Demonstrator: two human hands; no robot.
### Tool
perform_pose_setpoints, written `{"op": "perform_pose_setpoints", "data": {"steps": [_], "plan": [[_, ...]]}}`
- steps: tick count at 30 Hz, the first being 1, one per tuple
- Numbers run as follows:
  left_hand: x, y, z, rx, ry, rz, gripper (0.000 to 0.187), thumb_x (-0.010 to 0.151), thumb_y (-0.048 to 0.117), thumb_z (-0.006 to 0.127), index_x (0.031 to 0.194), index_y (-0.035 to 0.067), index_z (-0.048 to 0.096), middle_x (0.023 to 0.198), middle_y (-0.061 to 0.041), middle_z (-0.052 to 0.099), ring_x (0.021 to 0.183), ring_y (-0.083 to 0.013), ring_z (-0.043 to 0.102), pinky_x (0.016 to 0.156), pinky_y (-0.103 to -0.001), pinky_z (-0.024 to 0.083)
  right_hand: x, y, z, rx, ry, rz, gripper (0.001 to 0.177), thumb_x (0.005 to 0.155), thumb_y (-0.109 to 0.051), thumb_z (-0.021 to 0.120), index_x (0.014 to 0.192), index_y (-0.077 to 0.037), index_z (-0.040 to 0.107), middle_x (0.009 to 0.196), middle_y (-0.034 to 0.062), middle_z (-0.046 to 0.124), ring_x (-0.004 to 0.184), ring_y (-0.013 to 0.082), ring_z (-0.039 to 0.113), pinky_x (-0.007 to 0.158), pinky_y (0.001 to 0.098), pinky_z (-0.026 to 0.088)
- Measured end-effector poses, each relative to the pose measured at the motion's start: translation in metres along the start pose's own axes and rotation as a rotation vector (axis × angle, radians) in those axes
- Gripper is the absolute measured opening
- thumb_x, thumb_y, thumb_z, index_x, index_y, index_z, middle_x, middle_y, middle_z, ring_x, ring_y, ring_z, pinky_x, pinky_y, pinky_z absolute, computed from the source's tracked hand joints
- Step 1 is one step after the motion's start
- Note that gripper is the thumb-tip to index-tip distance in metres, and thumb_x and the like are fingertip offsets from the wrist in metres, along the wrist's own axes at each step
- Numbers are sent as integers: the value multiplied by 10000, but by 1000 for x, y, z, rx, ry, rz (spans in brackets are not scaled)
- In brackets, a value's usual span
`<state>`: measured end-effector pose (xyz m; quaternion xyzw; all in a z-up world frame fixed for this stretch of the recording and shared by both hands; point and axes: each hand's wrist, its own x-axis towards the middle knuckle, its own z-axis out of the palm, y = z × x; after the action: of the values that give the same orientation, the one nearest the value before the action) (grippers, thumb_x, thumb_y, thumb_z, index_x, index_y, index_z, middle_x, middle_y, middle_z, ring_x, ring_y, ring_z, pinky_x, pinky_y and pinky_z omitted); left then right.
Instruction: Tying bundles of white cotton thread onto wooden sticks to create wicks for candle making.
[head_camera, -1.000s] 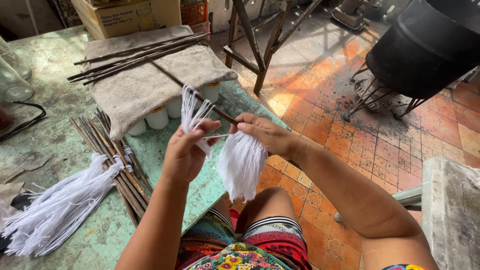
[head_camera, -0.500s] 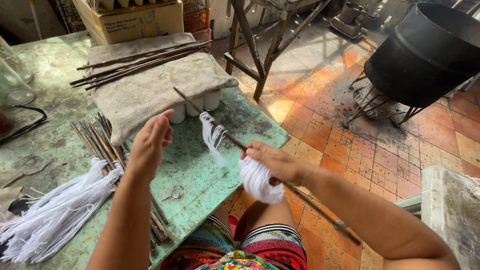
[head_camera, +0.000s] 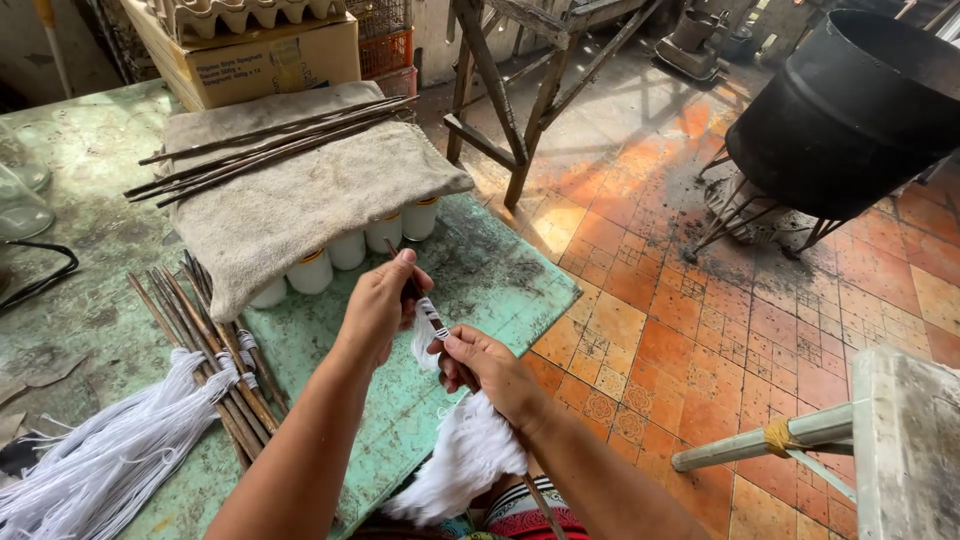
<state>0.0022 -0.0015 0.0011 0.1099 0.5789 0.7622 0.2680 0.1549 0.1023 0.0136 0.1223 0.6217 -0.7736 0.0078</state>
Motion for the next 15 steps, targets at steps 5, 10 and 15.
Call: {"op": "perform_pose_setpoints", "data": {"steps": [5, 10, 15], "plan": [[-39, 10, -6, 679, -297, 300, 496, 1044, 478, 460, 1168, 122, 782, 1063, -193, 602, 857, -378, 597, 828, -473, 511, 18, -1, 1, 490, 36, 48, 167, 1029, -214, 619, 1081, -64, 565, 745, 84, 493, 491, 152, 516, 506, 308, 475], [-32, 10, -31, 591, -617, -11, 252, 1023, 361, 621, 914, 143, 554, 795, 31, 637, 729, -91, 528, 681, -268, 413, 24, -4, -18, 706, -166, -121, 419, 1012, -200, 561, 1384, -166, 372, 799, 81, 545, 334, 56, 336, 378, 236, 313], [50, 93, -68, 1099, -497, -151, 471, 985, 449, 522, 1365, 179, 581, 1362, -17, 659, 1202, -180, 648, 1051, -331, 534, 41, 14, -52, 860, -364, -189, 555, 1084, -219, 422, 1612, -177, 260, 1203, 141, 717, 358, 21, 352, 377, 215, 312]]}}
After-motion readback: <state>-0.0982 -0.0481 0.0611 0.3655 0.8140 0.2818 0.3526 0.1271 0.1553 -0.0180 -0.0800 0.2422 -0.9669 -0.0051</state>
